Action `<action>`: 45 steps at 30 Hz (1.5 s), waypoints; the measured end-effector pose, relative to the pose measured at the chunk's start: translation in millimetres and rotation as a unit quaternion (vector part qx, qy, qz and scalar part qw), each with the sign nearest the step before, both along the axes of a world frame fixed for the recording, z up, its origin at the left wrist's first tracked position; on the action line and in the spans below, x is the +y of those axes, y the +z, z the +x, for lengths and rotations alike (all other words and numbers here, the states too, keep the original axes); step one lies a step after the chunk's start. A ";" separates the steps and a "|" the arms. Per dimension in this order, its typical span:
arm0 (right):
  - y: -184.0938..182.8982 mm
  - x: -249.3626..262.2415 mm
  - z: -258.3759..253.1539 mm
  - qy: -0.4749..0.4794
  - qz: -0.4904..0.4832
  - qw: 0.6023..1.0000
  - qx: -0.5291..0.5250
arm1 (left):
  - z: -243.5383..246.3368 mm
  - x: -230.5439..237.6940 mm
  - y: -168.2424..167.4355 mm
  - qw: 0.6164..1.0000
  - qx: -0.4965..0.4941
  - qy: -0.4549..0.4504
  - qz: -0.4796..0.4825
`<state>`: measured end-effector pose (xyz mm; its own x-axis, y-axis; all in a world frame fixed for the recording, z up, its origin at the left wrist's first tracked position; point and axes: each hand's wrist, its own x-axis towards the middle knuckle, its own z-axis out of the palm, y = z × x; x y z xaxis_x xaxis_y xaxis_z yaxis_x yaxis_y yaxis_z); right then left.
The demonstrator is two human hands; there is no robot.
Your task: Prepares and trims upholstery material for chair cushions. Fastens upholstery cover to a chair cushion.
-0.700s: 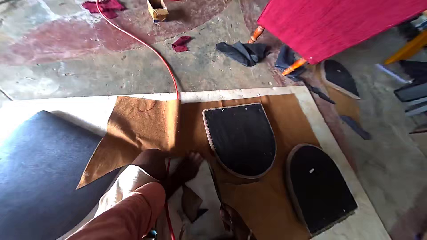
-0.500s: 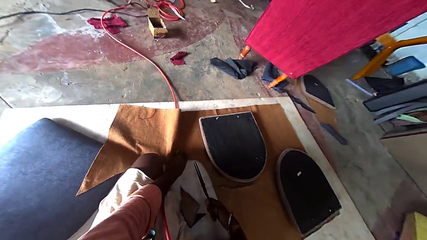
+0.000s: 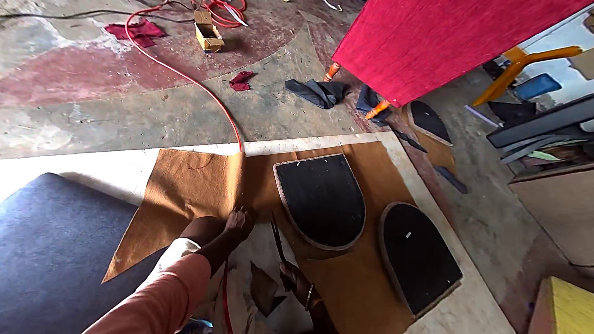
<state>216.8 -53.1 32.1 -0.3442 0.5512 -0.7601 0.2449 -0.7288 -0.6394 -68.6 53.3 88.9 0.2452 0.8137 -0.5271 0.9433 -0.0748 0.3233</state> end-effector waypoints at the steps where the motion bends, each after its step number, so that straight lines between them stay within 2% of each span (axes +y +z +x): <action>1: -1.3 8.6 -5.5 0.000 0.007 1.000 0.005 | -1.3 -1.3 -0.3 1.000 0.003 -0.019 0.019; 4: 1.3 36.9 -20.3 0.015 0.028 0.999 -0.033 | -5.1 -4.5 0.1 0.998 -0.008 -0.040 0.046; 8: 15.4 49.9 -29.7 0.060 0.011 0.988 -0.142 | -11.1 -5.9 3.9 1.000 0.000 -0.015 0.018; 13: 17.1 74.7 -43.8 0.050 0.005 0.994 -0.099 | -11.8 0.0 8.9 1.000 0.006 0.010 -0.019; 16: 23.4 95.9 -62.6 0.007 0.009 0.991 -0.134 | -14.0 4.7 11.5 1.000 0.007 0.012 -0.018; 22: 26.0 119.2 -84.4 0.025 0.020 0.992 -0.124 | -36.5 8.8 6.6 1.000 -0.007 0.010 -0.020; 25: 28.0 138.9 -101.2 -0.004 0.035 0.985 -0.167 | -38.4 2.6 9.3 1.000 -0.017 0.008 -0.013; 31: 14.0 168.9 -119.2 0.035 0.090 0.984 -0.150 | -47.9 -6.4 3.2 0.999 -0.024 -0.005 -0.029; 38: 13.5 196.4 -157.1 0.099 0.155 0.950 -0.253 | -57.1 -3.8 5.4 0.994 -0.081 -0.001 -0.070; 41: 20.5 216.1 -167.4 0.077 0.133 0.959 -0.238 | -57.4 -1.8 3.5 0.992 -0.106 -0.011 -0.068; 45: 9.5 221.5 -165.3 0.101 0.142 0.959 -0.223 | -57.3 -6.8 7.2 0.997 -0.063 -0.022 -0.042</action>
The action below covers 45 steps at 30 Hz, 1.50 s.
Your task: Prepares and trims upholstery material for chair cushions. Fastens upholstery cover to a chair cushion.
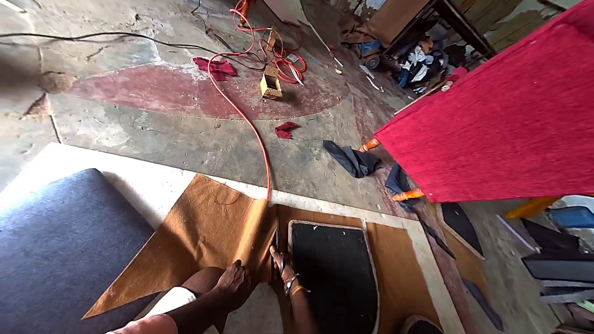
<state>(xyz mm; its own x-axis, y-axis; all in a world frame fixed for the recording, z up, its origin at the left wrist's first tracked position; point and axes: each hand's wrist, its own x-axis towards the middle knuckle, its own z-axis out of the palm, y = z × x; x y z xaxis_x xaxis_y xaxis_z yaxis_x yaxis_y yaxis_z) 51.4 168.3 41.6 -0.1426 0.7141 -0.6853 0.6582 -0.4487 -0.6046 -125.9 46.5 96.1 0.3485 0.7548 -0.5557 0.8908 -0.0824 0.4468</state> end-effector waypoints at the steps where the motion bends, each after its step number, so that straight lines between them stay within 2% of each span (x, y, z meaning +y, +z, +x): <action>1: 0.7 -3.4 3.5 0.003 -0.001 1.000 0.021 | 1.8 -2.6 2.7 1.000 0.009 0.014 0.001; 3: 6.6 -17.3 7.7 -0.039 -0.040 0.993 0.106 | 6.0 -5.7 5.8 0.998 0.034 0.047 -0.011; 5: 6.3 -31.8 14.2 -0.106 -0.091 0.970 0.201 | 8.9 -5.4 3.8 0.995 0.060 0.070 -0.025; 7: 2.5 -41.0 25.6 -0.136 -0.108 0.956 0.238 | 10.3 -4.0 -2.4 0.993 0.070 0.088 -0.036; 11: 7.5 -41.9 34.2 -0.138 -0.108 0.962 0.210 | 12.3 -2.8 10.8 0.991 0.089 0.077 -0.056; 16: 15.1 -24.7 29.4 -0.088 -0.114 0.977 0.156 | 16.1 2.6 6.7 0.989 0.100 0.090 -0.065; 20: 8.8 -41.4 47.8 -0.124 -0.143 0.965 0.184 | 2.9 21.5 -12.4 0.984 0.008 0.175 0.041; 22: 5.7 -50.3 59.2 -0.131 -0.141 0.965 0.181 | -4.4 40.6 -29.2 0.971 -0.028 0.225 0.080; 25: 7.2 -55.7 63.5 -0.106 -0.155 0.971 0.149 | -17.7 64.2 -45.9 0.948 -0.023 0.313 0.045; 29: 0.9 -58.5 64.0 -0.105 -0.162 0.968 0.160 | -32.4 71.3 -47.3 0.877 -0.046 0.477 -0.032; 31: -2.5 -54.5 61.9 -0.110 -0.150 0.968 0.169 | -40.1 72.0 -51.1 0.848 -0.067 0.523 -0.052; 37: 6.8 -38.0 32.0 -0.117 -0.120 0.968 0.188 | -47.8 71.6 -69.4 0.784 -0.128 0.604 -0.062; 45: 5.1 -24.1 8.1 -0.059 -0.072 0.991 0.092 | -52.0 74.1 -73.7 0.753 -0.161 0.637 -0.045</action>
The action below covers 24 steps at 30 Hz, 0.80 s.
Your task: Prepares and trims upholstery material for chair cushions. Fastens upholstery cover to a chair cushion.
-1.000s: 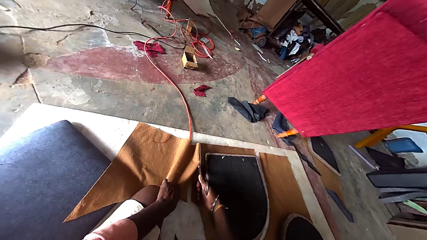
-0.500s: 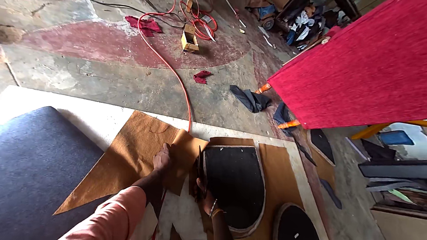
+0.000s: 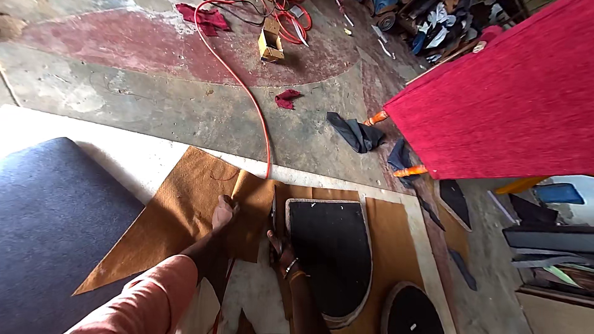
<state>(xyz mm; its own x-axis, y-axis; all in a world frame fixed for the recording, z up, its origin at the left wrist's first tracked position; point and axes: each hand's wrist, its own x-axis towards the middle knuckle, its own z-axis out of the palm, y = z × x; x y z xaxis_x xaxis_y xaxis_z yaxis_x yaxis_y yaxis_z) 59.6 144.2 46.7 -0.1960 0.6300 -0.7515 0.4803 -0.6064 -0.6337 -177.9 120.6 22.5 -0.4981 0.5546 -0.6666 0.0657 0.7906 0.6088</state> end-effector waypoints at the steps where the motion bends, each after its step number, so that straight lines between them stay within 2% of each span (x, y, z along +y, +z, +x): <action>1: 0.3 3.3 -3.6 0.011 0.003 1.000 0.004 | -0.2 1.0 -0.5 1.000 0.000 -0.002 -0.001; 3: -1.1 14.4 -13.1 0.019 0.025 1.000 0.006 | 0.5 2.0 0.0 1.000 -0.002 -0.008 -0.010; 5: 1.1 27.0 -27.4 -0.021 0.046 0.999 0.004 | 0.7 1.8 -1.8 1.000 -0.005 -0.015 -0.012; 8: 19.1 35.7 -48.3 -0.048 0.064 0.997 -0.020 | -2.9 2.5 -3.5 0.999 -0.016 -0.023 -0.017; 11: 46.4 22.9 -51.8 -0.073 0.129 0.988 0.052 | -6.8 4.4 -6.3 0.999 -0.040 -0.006 0.008; 13: 70.9 -1.9 -38.2 -0.055 0.183 0.981 0.047 | -7.3 1.9 -4.5 0.997 -0.059 0.024 0.034; 17: 118.6 -81.2 36.6 -0.095 0.249 0.962 -0.053 | -4.6 -2.1 13.0 0.990 -0.070 0.083 0.087; 19: 132.4 -129.9 95.6 -0.152 0.247 0.952 -0.103 | -3.0 -4.9 30.3 0.991 -0.019 0.086 0.097; 22: 126.1 -217.8 201.9 -0.270 0.196 0.925 -0.181 | -25.8 1.5 67.4 0.982 0.087 0.082 0.144; 24: 104.5 -288.6 272.9 -0.325 0.158 0.896 -0.257 | -56.8 16.4 99.0 0.953 0.179 0.087 0.229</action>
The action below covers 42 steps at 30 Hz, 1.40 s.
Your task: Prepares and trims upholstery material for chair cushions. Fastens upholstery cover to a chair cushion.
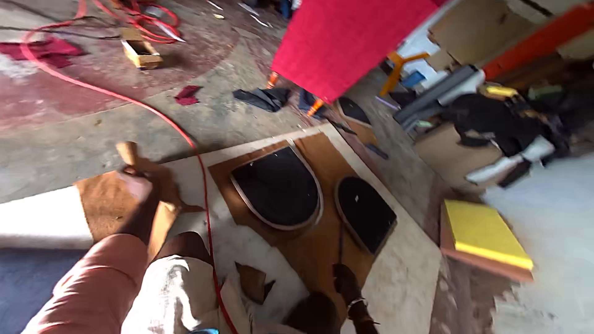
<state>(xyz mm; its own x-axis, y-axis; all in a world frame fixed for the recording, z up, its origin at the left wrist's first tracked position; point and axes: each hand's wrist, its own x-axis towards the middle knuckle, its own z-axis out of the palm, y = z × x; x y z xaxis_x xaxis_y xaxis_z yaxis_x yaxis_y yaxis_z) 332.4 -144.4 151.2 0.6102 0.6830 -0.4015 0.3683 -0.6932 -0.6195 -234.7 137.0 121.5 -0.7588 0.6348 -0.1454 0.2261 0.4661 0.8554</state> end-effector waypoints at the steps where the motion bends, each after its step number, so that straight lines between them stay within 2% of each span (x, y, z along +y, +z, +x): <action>1: -13.5 -34.6 29.9 -0.028 -0.039 0.998 -0.030 | -15.9 8.3 19.0 0.997 0.049 0.003 0.063; 3: -38.8 -97.9 72.8 -0.083 -0.097 0.990 -0.063 | -35.6 24.1 52.5 0.982 0.107 -0.013 0.156; 6: -69.9 -168.4 98.5 -0.167 -0.135 0.969 -0.125 | -13.4 21.1 71.0 0.975 0.171 -0.106 0.092; 9: -80.6 -178.4 80.5 -0.239 -0.074 0.949 -0.190 | 58.3 -4.6 43.5 0.939 0.165 -0.301 0.005; 11: -69.1 -147.3 64.0 -0.206 -0.024 0.962 -0.175 | 120.3 -33.4 12.1 0.903 0.052 -0.424 -0.050; 12: -61.9 -125.6 56.1 -0.174 -0.004 0.976 -0.132 | 148.9 -49.3 -7.4 0.887 -0.034 -0.451 -0.097; 14: -45.4 -73.6 42.3 -0.076 -0.023 0.996 -0.040 | 197.9 -84.1 -42.3 0.865 -0.175 -0.433 -0.183; 16: -38.3 -19.5 29.3 0.003 -0.052 0.998 0.034 | 236.5 -114.0 -63.9 0.852 -0.251 -0.392 -0.241; 19: -63.6 44.1 16.7 0.052 -0.044 0.994 0.088 | 272.8 -133.7 -88.1 0.855 -0.317 -0.306 -0.274; 21: -91.9 73.9 8.0 0.101 -0.060 0.993 0.015 | 288.0 -134.6 -92.5 0.865 -0.357 -0.239 -0.259; 23: -115.0 95.3 1.1 0.183 -0.106 0.974 -0.083 | 300.5 -131.2 -91.0 0.862 -0.386 -0.207 -0.254; 27: -119.7 104.7 9.3 0.229 -0.163 0.950 -0.133 | 318.8 -122.7 -95.6 0.826 -0.406 -0.253 -0.299; 31: -111.7 86.2 50.5 0.204 -0.186 0.945 -0.173 | 352.5 -112.9 -95.5 0.806 -0.334 -0.326 -0.363; 33: -110.1 75.0 59.8 0.181 -0.207 0.941 -0.197 | 363.2 -113.5 -100.7 0.813 -0.198 -0.401 -0.372; 34: -107.1 72.6 59.7 0.166 -0.218 0.939 -0.208 | 366.9 -113.8 -101.2 0.801 -0.085 -0.457 -0.378; 35: -104.9 72.8 56.6 0.156 -0.225 0.936 -0.219 | 371.1 -113.6 -96.2 0.770 0.022 -0.502 -0.392; 37: -103.0 78.3 41.3 0.165 -0.222 0.934 -0.226 | 376.8 -118.4 -86.2 0.710 0.161 -0.551 -0.407; 39: -98.9 88.6 15.5 0.190 -0.220 0.938 -0.188 | 377.9 -120.9 -81.5 0.671 0.219 -0.584 -0.401; 42: -90.9 103.5 -19.0 0.154 -0.254 0.950 -0.102 | 368.2 -110.7 -79.9 0.640 0.216 -0.628 -0.386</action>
